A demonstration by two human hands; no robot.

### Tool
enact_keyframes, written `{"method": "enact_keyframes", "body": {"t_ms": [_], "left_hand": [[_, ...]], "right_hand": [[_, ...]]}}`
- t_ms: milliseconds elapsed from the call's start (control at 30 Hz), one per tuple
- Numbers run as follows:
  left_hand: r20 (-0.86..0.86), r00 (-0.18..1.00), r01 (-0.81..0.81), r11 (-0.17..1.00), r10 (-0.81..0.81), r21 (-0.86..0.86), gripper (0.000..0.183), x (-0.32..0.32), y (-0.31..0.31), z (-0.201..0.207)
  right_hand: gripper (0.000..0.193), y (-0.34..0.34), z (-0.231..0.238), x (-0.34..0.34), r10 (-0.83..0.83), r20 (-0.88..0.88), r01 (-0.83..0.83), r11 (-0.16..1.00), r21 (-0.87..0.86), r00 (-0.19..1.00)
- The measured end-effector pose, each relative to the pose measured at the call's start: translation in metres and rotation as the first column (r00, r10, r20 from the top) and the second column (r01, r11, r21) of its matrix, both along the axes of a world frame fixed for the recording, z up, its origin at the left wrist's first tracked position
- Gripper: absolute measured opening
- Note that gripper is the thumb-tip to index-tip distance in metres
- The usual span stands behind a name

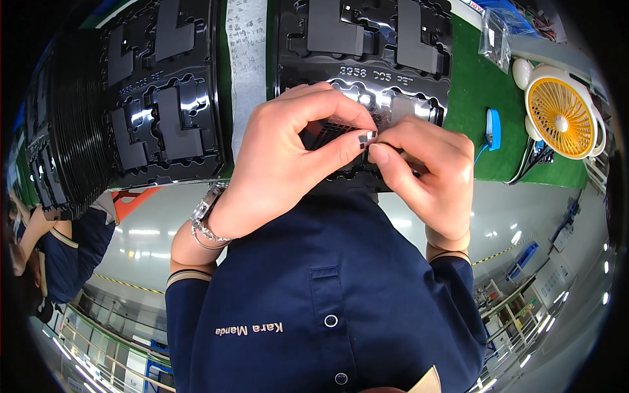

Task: The person assembles small electronic components into plastic trays by hand.

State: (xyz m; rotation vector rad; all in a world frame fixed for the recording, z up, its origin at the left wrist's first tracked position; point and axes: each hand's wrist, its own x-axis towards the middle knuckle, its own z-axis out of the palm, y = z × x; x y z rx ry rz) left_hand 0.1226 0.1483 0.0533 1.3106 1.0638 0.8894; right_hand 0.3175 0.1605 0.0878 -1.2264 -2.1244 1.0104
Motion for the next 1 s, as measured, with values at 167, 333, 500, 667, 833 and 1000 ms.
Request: {"method": "enact_keyframes", "body": {"t_ms": [167,333,500,667,833,1000], "left_hand": [[-0.044,0.999,0.005,0.998,-0.003,0.057,0.009,0.0,0.0004,0.0006],[-0.108,0.994,0.005,0.99,0.01,0.142,0.008,0.0012,-0.0013,-0.0005],[-0.096,0.995,-0.027,1.0,0.026,-0.004,0.01,0.0041,-0.0047,0.0059],[-0.007,1.0,-0.003,0.997,0.002,-0.082,0.01,0.002,-0.0036,0.0052],[0.064,0.998,-0.014,0.993,0.022,-0.118,0.01,0.0025,-0.0047,0.005],[0.113,0.993,-0.019,0.994,0.032,-0.112,0.011,0.0026,-0.0048,0.0035]], "right_hand": [[0.008,0.0007,0.0009,0.0012,-0.001,0.009,0.001,0.999,-0.046,1.0],[0.009,-0.0011,-0.0018,-0.0004,0.003,0.06,-0.007,0.998,0.054,0.998],[0.009,-0.0011,-0.0017,-0.0003,-0.041,0.037,0.038,0.997,0.066,0.998],[0.008,-0.0009,0.0,0.0001,-0.064,0.054,0.06,0.996,0.073,0.996],[0.009,-0.0009,0.0001,-0.0011,-0.071,0.11,0.052,0.985,0.165,0.991],[0.01,0.0004,-0.0032,-0.0006,-0.048,0.083,0.032,0.984,0.176,0.995]]}}
